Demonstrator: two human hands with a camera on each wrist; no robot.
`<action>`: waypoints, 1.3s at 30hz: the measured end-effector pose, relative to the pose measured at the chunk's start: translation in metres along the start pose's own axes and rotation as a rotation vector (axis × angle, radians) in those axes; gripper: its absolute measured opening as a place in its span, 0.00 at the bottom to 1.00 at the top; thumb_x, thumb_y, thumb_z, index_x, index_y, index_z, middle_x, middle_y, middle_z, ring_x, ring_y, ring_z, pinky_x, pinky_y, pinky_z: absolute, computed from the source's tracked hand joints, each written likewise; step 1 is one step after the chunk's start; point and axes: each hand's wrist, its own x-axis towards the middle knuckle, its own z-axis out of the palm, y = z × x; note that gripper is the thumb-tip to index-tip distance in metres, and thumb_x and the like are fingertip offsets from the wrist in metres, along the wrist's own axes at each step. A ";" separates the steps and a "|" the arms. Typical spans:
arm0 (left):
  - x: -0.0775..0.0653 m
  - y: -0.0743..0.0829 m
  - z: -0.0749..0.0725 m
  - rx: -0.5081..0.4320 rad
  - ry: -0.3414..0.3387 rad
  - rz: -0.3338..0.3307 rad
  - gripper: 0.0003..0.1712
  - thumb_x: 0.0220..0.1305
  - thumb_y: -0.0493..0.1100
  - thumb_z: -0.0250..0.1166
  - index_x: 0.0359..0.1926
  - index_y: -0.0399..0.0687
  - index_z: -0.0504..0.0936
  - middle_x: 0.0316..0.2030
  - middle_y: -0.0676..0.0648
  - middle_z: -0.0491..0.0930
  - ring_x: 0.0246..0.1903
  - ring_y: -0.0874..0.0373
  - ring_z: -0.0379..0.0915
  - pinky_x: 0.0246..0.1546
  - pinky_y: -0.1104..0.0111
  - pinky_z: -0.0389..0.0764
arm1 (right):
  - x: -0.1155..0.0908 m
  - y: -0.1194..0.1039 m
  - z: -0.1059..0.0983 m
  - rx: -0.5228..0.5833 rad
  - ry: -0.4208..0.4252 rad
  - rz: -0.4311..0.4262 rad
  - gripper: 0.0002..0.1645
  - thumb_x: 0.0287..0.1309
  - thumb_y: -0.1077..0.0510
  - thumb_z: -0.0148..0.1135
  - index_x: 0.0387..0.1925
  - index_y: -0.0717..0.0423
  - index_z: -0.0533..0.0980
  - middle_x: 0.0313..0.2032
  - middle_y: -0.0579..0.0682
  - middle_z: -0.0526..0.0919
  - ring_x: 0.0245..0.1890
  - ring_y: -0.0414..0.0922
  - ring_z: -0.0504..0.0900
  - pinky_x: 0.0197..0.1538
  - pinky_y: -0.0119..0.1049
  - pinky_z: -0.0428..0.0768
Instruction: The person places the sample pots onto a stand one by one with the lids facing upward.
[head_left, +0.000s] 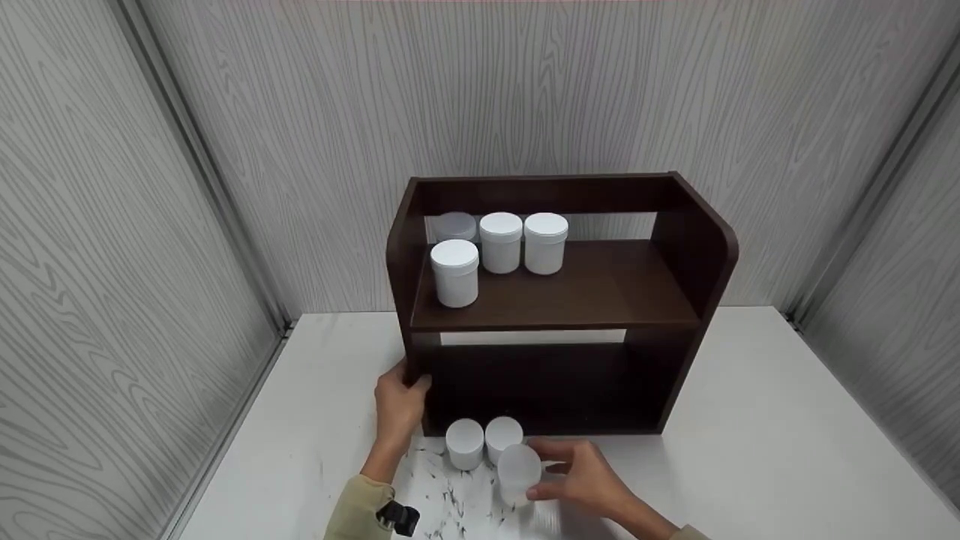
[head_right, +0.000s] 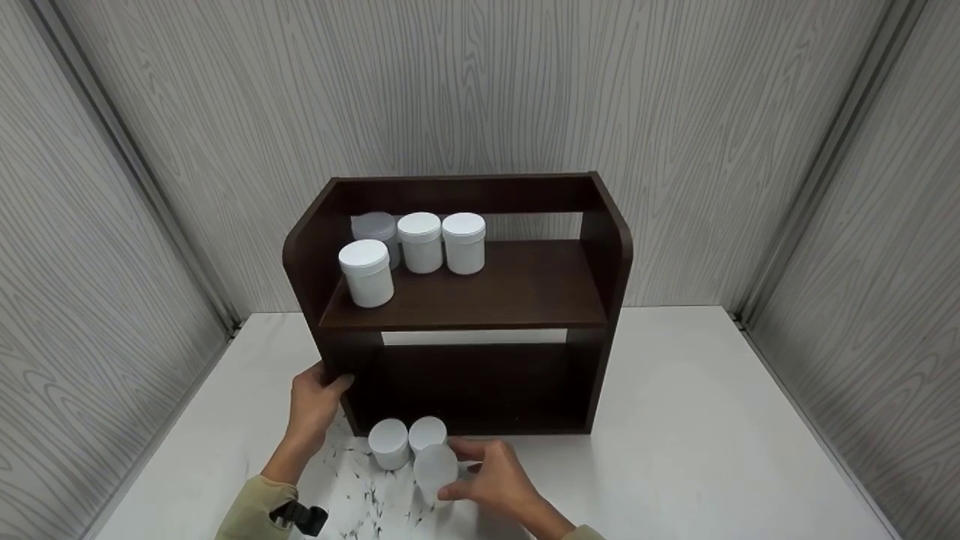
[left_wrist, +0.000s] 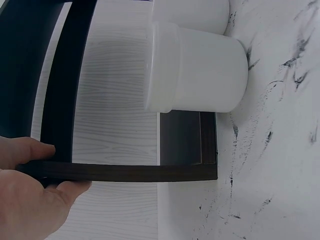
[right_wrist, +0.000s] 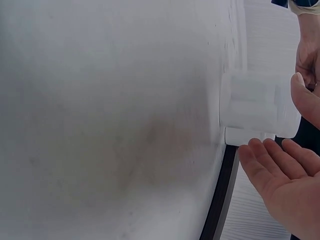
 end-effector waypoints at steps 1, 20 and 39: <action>-0.001 0.000 0.000 0.002 -0.004 0.000 0.27 0.71 0.31 0.60 0.68 0.22 0.72 0.59 0.27 0.80 0.61 0.36 0.77 0.62 0.47 0.76 | 0.000 0.000 0.001 0.006 0.000 0.005 0.39 0.47 0.63 0.85 0.63 0.65 0.81 0.59 0.59 0.85 0.59 0.57 0.84 0.58 0.47 0.83; 0.002 0.000 0.001 0.008 0.014 0.000 0.26 0.70 0.31 0.62 0.67 0.23 0.74 0.58 0.28 0.81 0.61 0.37 0.78 0.62 0.48 0.77 | -0.003 0.003 0.000 0.043 0.026 -0.029 0.37 0.48 0.66 0.84 0.61 0.67 0.81 0.57 0.62 0.85 0.54 0.63 0.86 0.55 0.45 0.84; 0.001 -0.001 -0.001 0.008 0.001 -0.028 0.27 0.70 0.31 0.61 0.68 0.25 0.74 0.60 0.28 0.79 0.63 0.37 0.76 0.64 0.47 0.75 | -0.006 0.003 -0.004 0.004 0.018 0.006 0.42 0.49 0.63 0.84 0.65 0.72 0.77 0.62 0.68 0.80 0.55 0.62 0.85 0.55 0.44 0.84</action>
